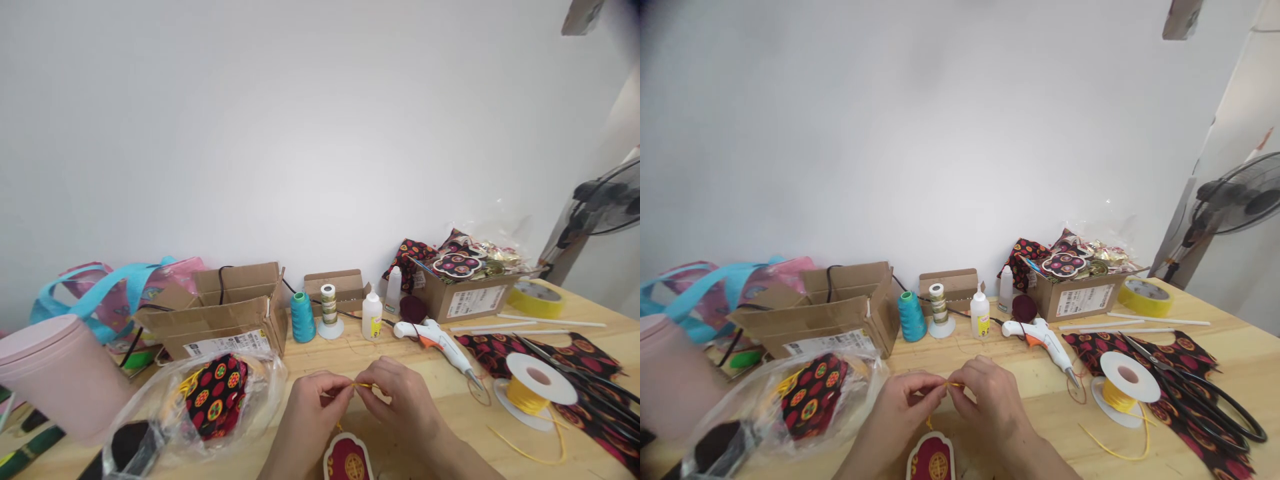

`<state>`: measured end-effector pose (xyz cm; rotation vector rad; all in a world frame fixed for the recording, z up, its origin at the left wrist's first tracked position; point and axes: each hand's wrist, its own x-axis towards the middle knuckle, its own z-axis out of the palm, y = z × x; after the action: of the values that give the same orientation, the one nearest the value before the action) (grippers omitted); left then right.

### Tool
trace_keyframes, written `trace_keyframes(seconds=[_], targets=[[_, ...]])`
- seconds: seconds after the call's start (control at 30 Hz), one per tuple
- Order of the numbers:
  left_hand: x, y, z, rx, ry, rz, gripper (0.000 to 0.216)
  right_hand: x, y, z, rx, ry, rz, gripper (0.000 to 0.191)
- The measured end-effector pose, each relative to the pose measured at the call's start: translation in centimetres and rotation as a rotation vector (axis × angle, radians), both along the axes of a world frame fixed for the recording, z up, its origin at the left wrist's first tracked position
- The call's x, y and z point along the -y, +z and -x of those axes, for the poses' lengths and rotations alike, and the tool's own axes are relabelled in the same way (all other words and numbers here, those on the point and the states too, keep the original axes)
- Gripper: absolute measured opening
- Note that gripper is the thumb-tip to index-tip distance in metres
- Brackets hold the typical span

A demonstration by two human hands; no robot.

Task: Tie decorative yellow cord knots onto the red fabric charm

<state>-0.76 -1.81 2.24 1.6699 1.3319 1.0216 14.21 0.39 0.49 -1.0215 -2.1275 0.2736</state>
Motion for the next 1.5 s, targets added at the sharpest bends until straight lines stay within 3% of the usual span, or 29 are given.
trace_keyframes(seconds=[0.4, 0.57, 0.73, 0.97, 1.17, 1.3, 1.4, 1.5], targets=[[-0.3, -1.0, 0.2, 0.017, 0.04, 0.117, 0.021, -0.7, 1.2, -1.2, 0.15, -0.007, 0.052, 0.011], [-0.6, -1.0, 0.2, 0.062, 0.115, 0.152, 0.02, -0.1, 2.0, -1.2, 0.12, 0.007, -0.102, 0.016], [-0.5, -0.6, 0.0, 0.272, 0.1, 0.228, 0.02, 0.7, 2.0, -0.8, 0.082, 0.074, -0.221, 0.017], [-0.4, -0.2, 0.3, 0.451, 0.09, 0.298, 0.018, 0.8, 1.5, -0.6, -0.052, 0.069, -0.08, 0.014], [0.0, -0.2, -0.3, 0.176, -0.008, 0.161, 0.015, 0.4, 1.7, -1.0, -0.086, 0.084, -0.073, 0.014], [0.5, 0.0, -0.4, 0.23, -0.103, 0.131, 0.012, -0.3, 1.5, -1.0, -0.163, 0.018, 0.107, 0.016], [0.4, 0.3, -0.2, 0.342, -0.071, 0.15, 0.012, -0.3, 1.2, -0.4, -0.203, 0.021, 0.228, 0.019], [0.1, 0.6, 0.1, 0.386, -0.008, 0.146, 0.013, 0.1, 0.7, 0.2, -0.176, 0.058, 0.22, 0.019]])
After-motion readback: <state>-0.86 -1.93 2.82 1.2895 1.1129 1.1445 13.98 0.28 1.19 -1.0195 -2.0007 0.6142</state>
